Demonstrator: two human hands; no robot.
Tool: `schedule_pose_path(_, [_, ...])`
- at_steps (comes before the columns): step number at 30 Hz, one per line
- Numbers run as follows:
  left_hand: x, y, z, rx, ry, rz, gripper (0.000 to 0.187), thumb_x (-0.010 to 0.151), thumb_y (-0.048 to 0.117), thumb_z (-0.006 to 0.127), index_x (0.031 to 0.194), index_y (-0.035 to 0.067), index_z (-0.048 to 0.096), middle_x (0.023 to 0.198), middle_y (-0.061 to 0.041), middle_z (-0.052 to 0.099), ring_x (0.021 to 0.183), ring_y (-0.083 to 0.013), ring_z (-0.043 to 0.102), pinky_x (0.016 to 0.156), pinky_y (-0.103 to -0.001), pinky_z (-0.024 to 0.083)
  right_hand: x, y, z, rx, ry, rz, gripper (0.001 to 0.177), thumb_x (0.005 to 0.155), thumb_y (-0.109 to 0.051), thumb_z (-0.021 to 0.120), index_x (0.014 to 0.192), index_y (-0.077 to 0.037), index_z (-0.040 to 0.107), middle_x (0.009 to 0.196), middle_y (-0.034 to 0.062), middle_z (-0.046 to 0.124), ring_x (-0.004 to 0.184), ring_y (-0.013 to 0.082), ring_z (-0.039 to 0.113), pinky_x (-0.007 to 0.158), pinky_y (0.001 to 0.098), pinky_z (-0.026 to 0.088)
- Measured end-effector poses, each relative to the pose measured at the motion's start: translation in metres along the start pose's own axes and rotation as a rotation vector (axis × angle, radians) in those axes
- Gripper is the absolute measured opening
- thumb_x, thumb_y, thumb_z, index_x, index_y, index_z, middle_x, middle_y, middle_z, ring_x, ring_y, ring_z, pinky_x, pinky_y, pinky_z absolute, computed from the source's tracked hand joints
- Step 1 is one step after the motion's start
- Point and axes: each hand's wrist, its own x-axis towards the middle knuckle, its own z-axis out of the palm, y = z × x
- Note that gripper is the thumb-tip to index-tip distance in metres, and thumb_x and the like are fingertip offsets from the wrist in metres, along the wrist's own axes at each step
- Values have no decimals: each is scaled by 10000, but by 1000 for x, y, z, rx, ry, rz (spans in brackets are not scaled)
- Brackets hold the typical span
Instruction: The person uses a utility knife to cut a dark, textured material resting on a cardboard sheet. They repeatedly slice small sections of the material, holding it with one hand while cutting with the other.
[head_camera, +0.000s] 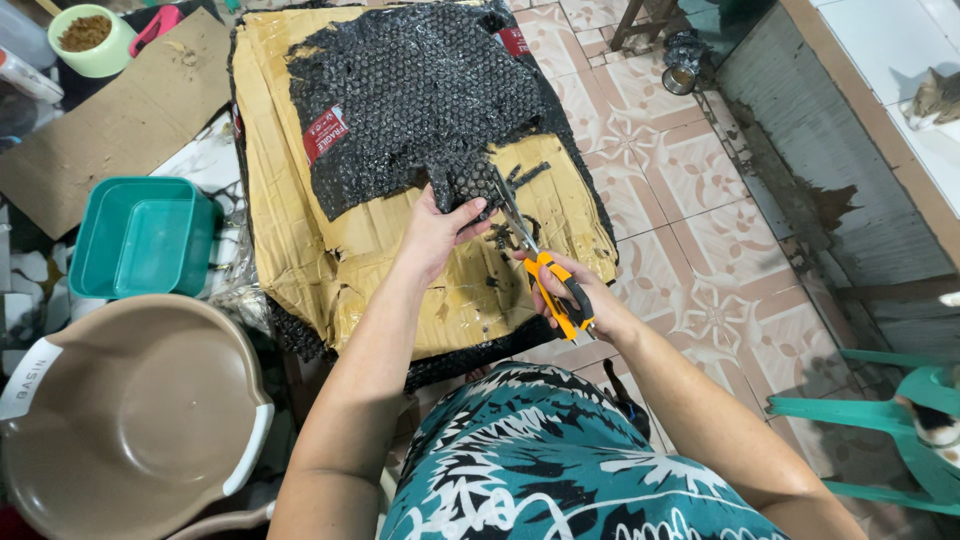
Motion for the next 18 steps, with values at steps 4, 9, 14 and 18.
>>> schedule_pose_path(4, [0, 1, 0, -2, 50, 39, 297, 912, 9, 719, 1170, 84, 593, 1074, -47, 732, 938, -176, 742, 797, -335, 650, 2, 3, 2, 15, -10, -1, 625, 958, -473, 591, 1480, -136, 526, 717, 19, 606, 573, 99, 590, 523, 229, 500])
schedule_pose_path(9, [4, 1, -3, -33, 83, 78, 312, 911, -3, 716, 1179, 77, 579, 1089, -61, 722, 935, -184, 724, 805, -344, 653, 5, 6, 5, -2, 8, -18, 608, 977, -434, 594, 1485, -106, 527, 725, 21, 613, 583, 96, 593, 526, 230, 491])
schedule_pose_path(14, [10, 2, -9, -62, 79, 107, 309, 914, -2, 714, 1180, 69, 574, 1095, -72, 720, 957, -203, 728, 823, -360, 656, 6, 5, 8, -8, 14, 3, 578, 974, -389, 612, 1477, -115, 538, 704, 11, 598, 561, 86, 574, 498, 228, 480])
schedule_pose_path(18, [10, 2, -11, -67, 68, 98, 308, 917, 2, 713, 1180, 68, 567, 1096, -80, 725, 962, -215, 733, 830, -366, 653, 4, 4, 13, -54, 89, 64, 544, 947, -349, 645, 1444, -137, 586, 641, -2, 576, 509, 84, 542, 463, 223, 453])
